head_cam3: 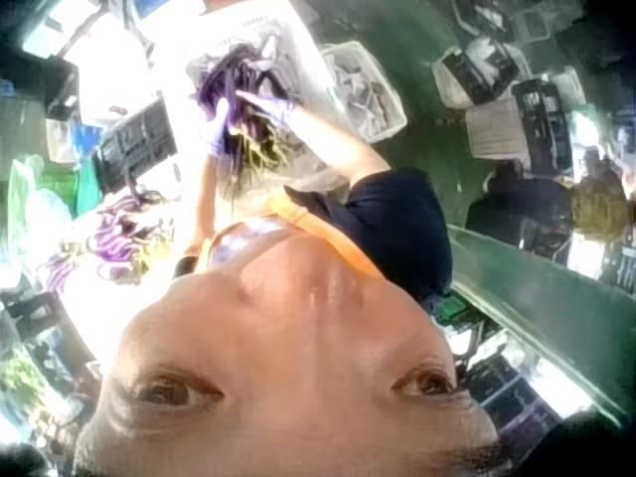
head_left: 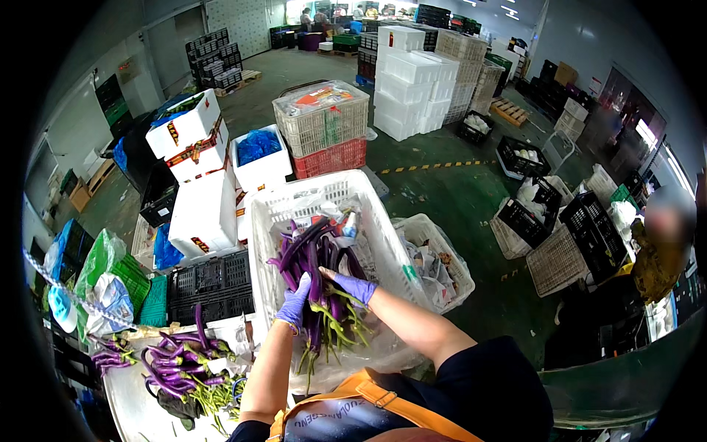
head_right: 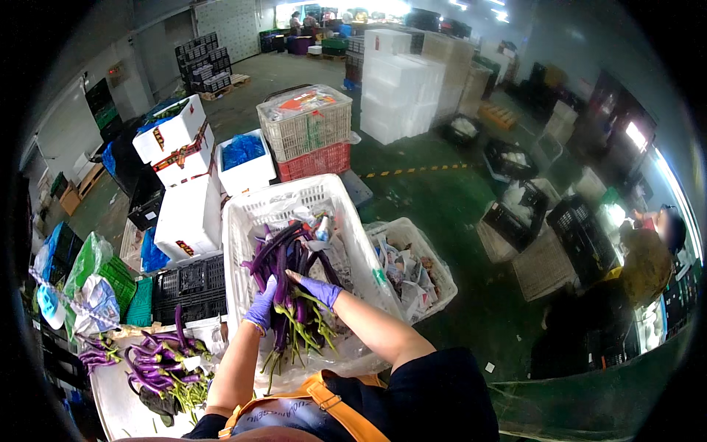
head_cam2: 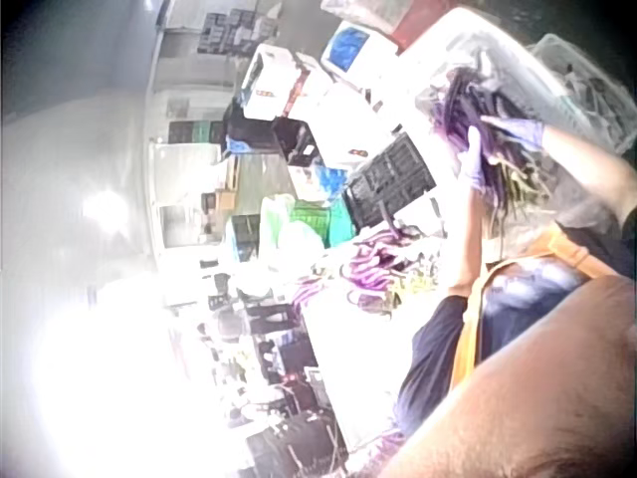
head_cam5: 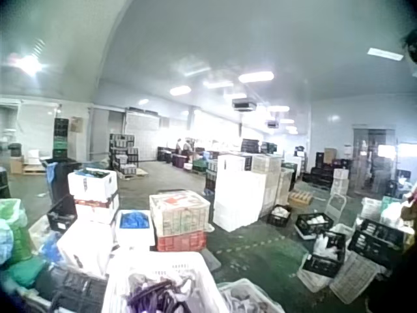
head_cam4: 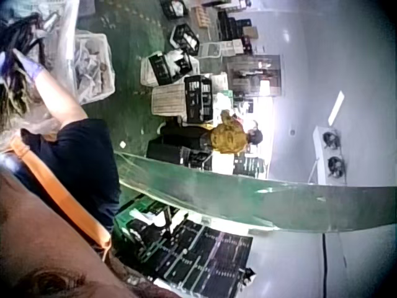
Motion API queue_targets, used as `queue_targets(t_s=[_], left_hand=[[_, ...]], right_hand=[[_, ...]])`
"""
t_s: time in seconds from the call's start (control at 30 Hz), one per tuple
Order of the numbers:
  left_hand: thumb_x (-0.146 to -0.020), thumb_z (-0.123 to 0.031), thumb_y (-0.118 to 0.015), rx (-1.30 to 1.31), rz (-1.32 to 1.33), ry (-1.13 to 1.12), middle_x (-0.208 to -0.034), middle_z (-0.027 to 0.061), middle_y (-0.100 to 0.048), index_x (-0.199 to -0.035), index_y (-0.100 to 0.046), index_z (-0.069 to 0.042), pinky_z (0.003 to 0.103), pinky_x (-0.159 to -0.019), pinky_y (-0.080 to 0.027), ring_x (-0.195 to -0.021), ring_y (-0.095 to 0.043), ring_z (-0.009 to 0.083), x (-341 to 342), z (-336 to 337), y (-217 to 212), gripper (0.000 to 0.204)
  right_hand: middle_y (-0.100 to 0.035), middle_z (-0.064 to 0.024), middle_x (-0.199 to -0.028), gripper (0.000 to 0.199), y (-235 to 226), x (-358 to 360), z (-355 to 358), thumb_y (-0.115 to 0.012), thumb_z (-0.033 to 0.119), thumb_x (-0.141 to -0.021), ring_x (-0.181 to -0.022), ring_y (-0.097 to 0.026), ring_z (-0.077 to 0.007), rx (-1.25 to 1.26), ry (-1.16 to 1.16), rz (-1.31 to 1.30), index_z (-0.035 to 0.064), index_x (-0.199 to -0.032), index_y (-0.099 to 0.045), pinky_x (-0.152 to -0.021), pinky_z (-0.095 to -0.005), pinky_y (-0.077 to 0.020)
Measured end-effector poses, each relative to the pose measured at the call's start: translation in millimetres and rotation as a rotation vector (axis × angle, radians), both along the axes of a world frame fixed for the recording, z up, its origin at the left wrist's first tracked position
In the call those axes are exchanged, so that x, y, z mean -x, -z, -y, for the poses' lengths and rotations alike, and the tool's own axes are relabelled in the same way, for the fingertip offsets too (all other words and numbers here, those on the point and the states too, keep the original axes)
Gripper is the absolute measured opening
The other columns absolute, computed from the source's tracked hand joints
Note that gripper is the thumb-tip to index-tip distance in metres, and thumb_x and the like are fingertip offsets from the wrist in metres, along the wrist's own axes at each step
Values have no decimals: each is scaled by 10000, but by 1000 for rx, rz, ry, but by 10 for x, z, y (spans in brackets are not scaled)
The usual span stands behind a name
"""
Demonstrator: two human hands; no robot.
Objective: The person sorts and trims eggplants at a workstation, using shears to cut the stems before placing them into a white plastic bin.
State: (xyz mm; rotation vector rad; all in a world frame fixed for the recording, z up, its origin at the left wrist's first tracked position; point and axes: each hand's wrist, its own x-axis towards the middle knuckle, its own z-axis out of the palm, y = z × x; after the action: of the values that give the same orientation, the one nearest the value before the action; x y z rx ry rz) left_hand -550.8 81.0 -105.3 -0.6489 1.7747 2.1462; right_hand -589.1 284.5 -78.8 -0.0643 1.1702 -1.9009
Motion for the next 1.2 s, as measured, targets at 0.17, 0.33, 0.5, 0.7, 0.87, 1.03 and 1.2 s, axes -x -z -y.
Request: queue_targets(t_s=[0.17,0.33,0.5,0.7,0.87,1.03,1.2], left_hand=[[-889,-374,-837,-37,-341,-101,-1078,77,-719,-1257,-635,-18,304,-813,-574,-904,-680,144,-483,-288,-1371,551],[-878,-486,-816,-162,-175,19,-1267,113,-677,-1416,-567,-33,348,-968,-541,-1093,-663,189,-572,-186,-1505,746],[-889,-303,-818,-38,-353,47,-1169,85,-716,-1312,-632,-28,315,-920,-556,-1030,-680,152,-646,-187,-1819,537],[-833,-150,-873,71,-748,119,-1256,74,-627,-1419,-458,-32,322,-962,-546,-1093,-630,159,-934,-229,-2376,728],[-867,-245,-856,87,-738,198,-1538,113,-413,-1627,-185,-86,359,-1178,-354,-1382,-417,188,-1208,-106,-2530,1027],[-812,-199,-878,-32,-801,-26,-1527,126,-430,-1608,-201,-89,390,-1185,-363,-1378,-448,201,-1725,431,-2259,1050],[-724,-342,-942,227,-895,-302,-1646,241,-222,-1609,80,45,380,-1258,-201,-1523,-244,264,-2415,517,-2163,1407]], right_hand=[[-757,-29,-1079,557,-813,-279,-17,-662,595,-956,-935,-692,-120,82,40,33,112,-1225,-726,-868,-282,-568],[-724,6,-1099,494,-1018,-300,-49,-535,531,-1053,-963,-672,-82,7,-2,-143,124,-1284,-693,-852,-248,-558],[-666,-47,-1290,448,-1073,-445,-150,-509,329,-1101,-1093,-662,-134,358,13,-242,95,-1483,-531,-972,-277,-537],[-688,-43,-1212,433,-1740,-857,-147,-573,397,-1065,-1049,-685,-140,501,-90,-314,61,-1336,-605,-883,-301,-604],[-665,-33,-1246,490,-1530,-907,111,-585,458,-1047,-1102,-659,-148,278,66,-264,96,-1378,-576,-964,-323,-562],[-582,-48,-1390,621,-1845,-1391,586,-711,307,-987,-1243,-561,-152,258,54,-385,38,-1496,-477,-1085,-316,-460],[-553,-60,-1409,691,-1619,-1383,691,-723,340,-965,-1275,-531,-175,94,-71,-466,41,-1522,-444,-1113,-334,-427]])
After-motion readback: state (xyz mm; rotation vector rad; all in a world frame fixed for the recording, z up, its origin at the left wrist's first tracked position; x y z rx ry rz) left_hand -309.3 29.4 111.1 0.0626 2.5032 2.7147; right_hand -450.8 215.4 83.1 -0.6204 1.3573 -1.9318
